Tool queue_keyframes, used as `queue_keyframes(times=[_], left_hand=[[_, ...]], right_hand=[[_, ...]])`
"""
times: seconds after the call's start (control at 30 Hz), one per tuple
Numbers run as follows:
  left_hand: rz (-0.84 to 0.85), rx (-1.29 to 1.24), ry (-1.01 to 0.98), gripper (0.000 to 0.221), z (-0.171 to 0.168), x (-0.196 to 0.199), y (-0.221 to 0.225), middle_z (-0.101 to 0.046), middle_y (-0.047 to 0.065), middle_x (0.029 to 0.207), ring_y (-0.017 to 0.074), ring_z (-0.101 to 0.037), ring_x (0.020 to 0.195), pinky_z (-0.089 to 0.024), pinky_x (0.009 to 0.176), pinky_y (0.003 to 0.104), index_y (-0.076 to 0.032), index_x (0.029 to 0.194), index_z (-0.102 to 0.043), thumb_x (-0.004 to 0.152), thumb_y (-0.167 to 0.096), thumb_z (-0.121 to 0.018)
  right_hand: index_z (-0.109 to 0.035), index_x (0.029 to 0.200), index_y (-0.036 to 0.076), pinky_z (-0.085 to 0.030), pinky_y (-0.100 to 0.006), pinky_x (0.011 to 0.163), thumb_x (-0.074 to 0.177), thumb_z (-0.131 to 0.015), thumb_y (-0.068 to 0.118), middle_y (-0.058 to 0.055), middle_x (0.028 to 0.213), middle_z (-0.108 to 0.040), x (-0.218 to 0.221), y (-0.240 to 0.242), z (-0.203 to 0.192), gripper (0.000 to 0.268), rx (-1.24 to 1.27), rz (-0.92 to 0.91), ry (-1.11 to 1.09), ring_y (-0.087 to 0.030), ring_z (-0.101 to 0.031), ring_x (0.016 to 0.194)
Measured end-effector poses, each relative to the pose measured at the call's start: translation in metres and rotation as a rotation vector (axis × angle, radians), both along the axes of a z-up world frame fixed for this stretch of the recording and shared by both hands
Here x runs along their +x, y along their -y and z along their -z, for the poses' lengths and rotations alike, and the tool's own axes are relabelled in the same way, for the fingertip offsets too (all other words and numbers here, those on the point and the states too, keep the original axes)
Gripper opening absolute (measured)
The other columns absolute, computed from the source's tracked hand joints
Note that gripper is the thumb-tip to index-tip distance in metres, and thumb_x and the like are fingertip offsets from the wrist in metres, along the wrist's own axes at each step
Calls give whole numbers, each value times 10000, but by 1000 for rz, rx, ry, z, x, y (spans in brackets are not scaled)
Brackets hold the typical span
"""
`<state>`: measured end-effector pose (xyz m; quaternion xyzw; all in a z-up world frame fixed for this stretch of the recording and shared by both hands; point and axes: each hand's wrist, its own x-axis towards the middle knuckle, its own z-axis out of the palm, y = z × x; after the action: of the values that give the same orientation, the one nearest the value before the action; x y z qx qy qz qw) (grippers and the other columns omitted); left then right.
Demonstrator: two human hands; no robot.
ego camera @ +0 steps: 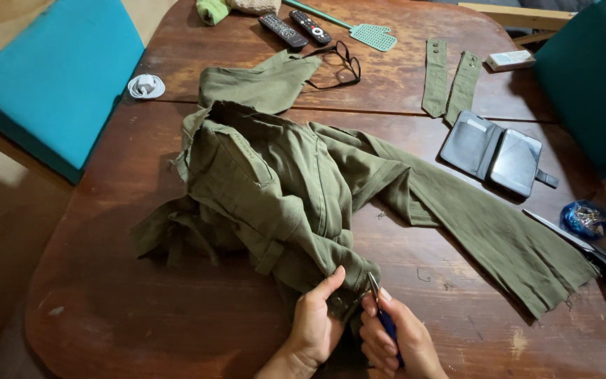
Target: Using a seam ripper to carefully remove threads and unpick seams on a green jacket
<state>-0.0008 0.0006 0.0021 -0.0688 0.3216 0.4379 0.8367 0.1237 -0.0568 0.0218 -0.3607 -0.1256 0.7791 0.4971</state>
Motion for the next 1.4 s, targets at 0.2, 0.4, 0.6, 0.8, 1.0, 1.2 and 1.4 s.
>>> queue_keyframes(times=[0.2, 0.4, 0.6, 0.8, 1.0, 1.2, 1.4], left_hand=[[-33, 1, -18, 133, 6, 2, 0, -740, 144, 922, 258, -665, 790, -532, 804, 363, -17, 903, -706, 874, -146, -692], [7, 46, -6, 272, -15, 0, 1, -745, 188, 1045, 295, -675, 879, -532, 873, 388, 24, 1032, -719, 888, -197, -650], [-161, 88, -77, 289, -32, -4, 7, -743, 166, 1074, 285, -678, 911, -534, 824, 434, -5, 1110, -717, 859, -141, -672], [-76, 0, -60, 475, -109, -39, 13, -665, 208, 1296, 334, -603, 1169, -449, 1049, 465, 28, 1296, -625, 903, -224, -539], [-107, 269, -466, 507, -99, -60, 24, -728, 149, 1299, 225, -644, 1167, -472, 1056, 360, 28, 1287, -660, 812, -153, -659], [-475, 282, -506, 566, -108, -77, 19, -673, 144, 1371, 251, -613, 1243, -464, 1094, 385, -14, 1347, -600, 788, -91, -642], [-552, 479, -475, 635, -124, -88, 28, -650, 180, 1362, 268, -610, 1223, -454, 1044, 394, 16, 1392, -533, 801, -209, -596]], right_hand=[[-474, 883, 29, -169, -265, 223, 1032, -455, 361, -11, 407, -239, -3, -3, -3, 365, 80, 26, -16, -121, -177, 244], [-466, 924, 37, -174, -256, 215, 1041, -437, 388, 19, 443, -284, -6, -3, -15, 371, 168, 175, -60, -84, -197, 290], [-528, 1027, 19, -264, -298, 341, 1061, -412, 403, -49, 587, -363, 17, 1, 9, 403, 201, 309, -52, -145, -313, 412], [-532, 1018, -7, -287, -351, 493, 1048, -427, 244, -169, 814, -549, 22, 4, 5, 274, 282, 420, 605, -193, -356, 531], [-564, 1195, 276, -604, -350, 590, 474, -934, 668, 47, 1147, -629, -11, 21, 15, 900, 900, 243, 1897, -129, -744, 877], [-618, 1104, 205, -507, -379, 495, 523, -692, 227, 17, 993, -650, -10, 8, 5, 587, 1084, 101, 1874, -251, -671, 689], [-580, 1347, 70, -463, -265, 924, 694, -632, 85, -48, 1265, -690, -34, 4, -34, 655, 939, -238, 1092, -142, -656, 1091]])
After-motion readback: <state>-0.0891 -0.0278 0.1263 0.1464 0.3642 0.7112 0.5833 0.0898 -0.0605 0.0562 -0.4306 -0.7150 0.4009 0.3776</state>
